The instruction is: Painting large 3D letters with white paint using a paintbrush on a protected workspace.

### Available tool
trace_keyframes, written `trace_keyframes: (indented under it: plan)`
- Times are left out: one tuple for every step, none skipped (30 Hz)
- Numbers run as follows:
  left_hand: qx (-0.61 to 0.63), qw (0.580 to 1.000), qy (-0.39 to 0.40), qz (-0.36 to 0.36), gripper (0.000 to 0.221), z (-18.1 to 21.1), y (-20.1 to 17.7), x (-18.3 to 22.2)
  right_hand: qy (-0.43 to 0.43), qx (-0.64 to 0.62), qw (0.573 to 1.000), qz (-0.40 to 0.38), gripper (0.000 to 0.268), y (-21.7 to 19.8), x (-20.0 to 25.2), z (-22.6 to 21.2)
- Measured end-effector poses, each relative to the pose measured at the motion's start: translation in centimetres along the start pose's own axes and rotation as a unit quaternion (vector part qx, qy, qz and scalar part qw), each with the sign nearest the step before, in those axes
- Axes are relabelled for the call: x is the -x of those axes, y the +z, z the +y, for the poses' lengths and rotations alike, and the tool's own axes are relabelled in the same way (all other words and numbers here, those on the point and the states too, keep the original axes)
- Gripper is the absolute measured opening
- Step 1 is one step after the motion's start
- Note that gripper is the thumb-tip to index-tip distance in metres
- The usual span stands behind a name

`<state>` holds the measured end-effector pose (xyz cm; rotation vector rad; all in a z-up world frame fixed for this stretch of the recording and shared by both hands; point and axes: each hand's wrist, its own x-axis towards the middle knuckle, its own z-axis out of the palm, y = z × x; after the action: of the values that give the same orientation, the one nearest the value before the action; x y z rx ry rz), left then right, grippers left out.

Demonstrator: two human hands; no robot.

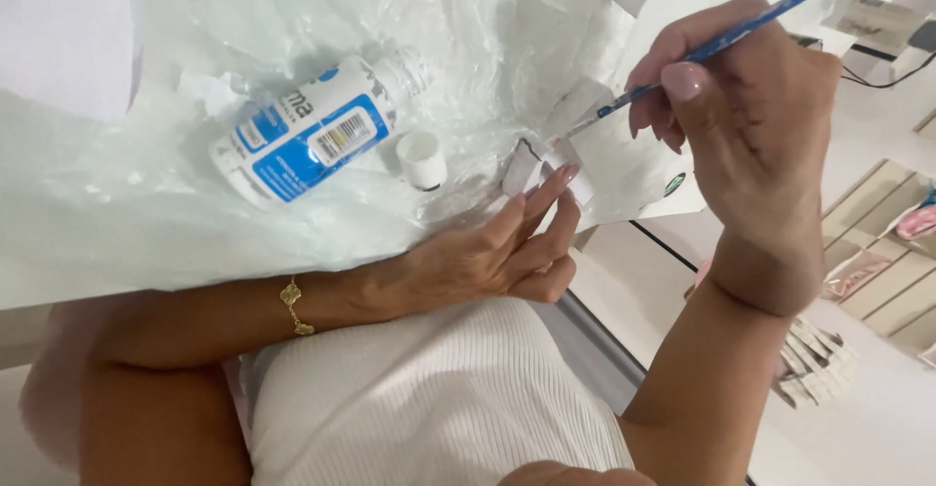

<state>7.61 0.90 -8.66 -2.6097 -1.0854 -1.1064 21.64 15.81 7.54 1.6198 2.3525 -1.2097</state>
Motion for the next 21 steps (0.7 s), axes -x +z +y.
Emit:
trace_keyframes:
  plan:
    - [0.011, 1.000, 0.007, 0.001, 0.028, -0.1, 0.1, 0.0, -0.001, 0.013, 1.000, -0.003, 0.043, 0.1, -0.3, 0.1]
    - [0.021, 1.000, 0.016, 0.002, 0.021, -0.1, 0.2, 0.1, -0.003, 0.026, 1.000, -0.006, 0.039, 0.4, -0.5, 0.2]
    - [0.024, 1.000, 0.012, 0.003, 0.021, -0.1, 0.2, 0.2, -0.001, 0.028, 1.000, -0.009, 0.039, 0.6, -0.7, 0.2]
    - [0.028, 0.999, 0.015, 0.003, 0.018, -0.2, 0.3, 0.3, 0.014, 0.013, 1.000, -0.012, 0.036, 0.8, -1.0, 0.2]
    - [0.031, 0.999, 0.019, 0.002, 0.014, -0.2, 0.3, 0.4, 0.029, -0.001, 0.999, -0.015, 0.032, 0.9, -1.3, 0.1]
    - [0.034, 0.999, 0.017, 0.004, 0.014, -0.3, 0.3, 0.4, 0.032, 0.001, 0.999, -0.016, 0.032, 1.0, -1.4, 0.0]
    - [0.034, 0.998, 0.045, -0.011, 0.018, -0.4, 0.4, 0.5, 0.028, 0.028, 0.999, -0.018, 0.032, 1.1, -1.6, 0.0]
    - [0.035, 0.996, 0.074, -0.025, 0.023, -0.4, 0.4, 0.5, 0.026, 0.054, 0.998, -0.021, 0.033, 1.1, -1.6, -0.1]
    - [0.038, 0.996, 0.072, -0.024, 0.023, -0.6, 0.3, 0.5, 0.030, 0.056, 0.998, -0.022, 0.033, 1.2, -1.7, 0.0]
    - [0.040, 0.994, 0.092, -0.033, 0.021, -0.9, 0.3, 0.4, 0.036, 0.040, 0.998, -0.013, 0.037, 1.3, -1.7, 0.1]
    - [0.041, 0.992, 0.111, -0.042, 0.019, -1.1, 0.2, 0.4, 0.042, 0.025, 0.999, -0.004, 0.041, 1.4, -1.7, 0.2]
    - [0.042, 0.992, 0.111, -0.042, 0.019, -1.0, 0.2, 0.5, 0.043, 0.025, 0.999, -0.004, 0.041, 1.5, -1.9, 0.0]
    - [0.031, 0.992, 0.112, -0.044, 0.023, -0.9, 0.2, 0.5, 0.042, 0.045, 0.998, -0.016, 0.037, 1.5, -2.1, -0.2]
    - [0.020, 0.992, 0.113, -0.045, 0.026, -0.8, 0.3, 0.6, 0.041, 0.065, 0.997, -0.028, 0.034, 1.6, -2.2, -0.5]
    - [0.021, 0.992, 0.113, -0.044, 0.026, -0.9, 0.4, 0.5, 0.042, 0.066, 0.997, -0.027, 0.034, 1.5, -2.2, -0.3]
    - [0.016, 0.992, 0.118, -0.045, 0.027, -1.0, 0.4, 0.5, 0.040, 0.075, 0.996, -0.029, 0.035, 1.4, -2.2, -0.1]
    - [0.012, 0.991, 0.124, -0.046, 0.028, -1.0, 0.3, 0.5, 0.038, 0.085, 0.995, -0.031, 0.036, 1.4, -2.1, 0.0]
    - [0.011, 0.991, 0.124, -0.046, 0.028, -0.9, 0.5, 0.5, 0.037, 0.085, 0.995, -0.031, 0.036, 1.4, -2.0, 0.1]
    - [0.015, 0.992, 0.121, -0.043, 0.029, -0.8, 0.5, 0.5, 0.029, 0.082, 0.996, -0.025, 0.038, 1.4, -2.0, 0.1]
    - [0.019, 0.992, 0.119, -0.040, 0.029, -0.7, 0.6, 0.5, 0.020, 0.079, 0.997, -0.018, 0.040, 1.4, -1.9, 0.2]
    - [0.018, 0.992, 0.120, -0.041, 0.029, -0.7, 0.6, 0.6, 0.019, 0.078, 0.997, -0.017, 0.040, 1.4, -1.8, 0.1]
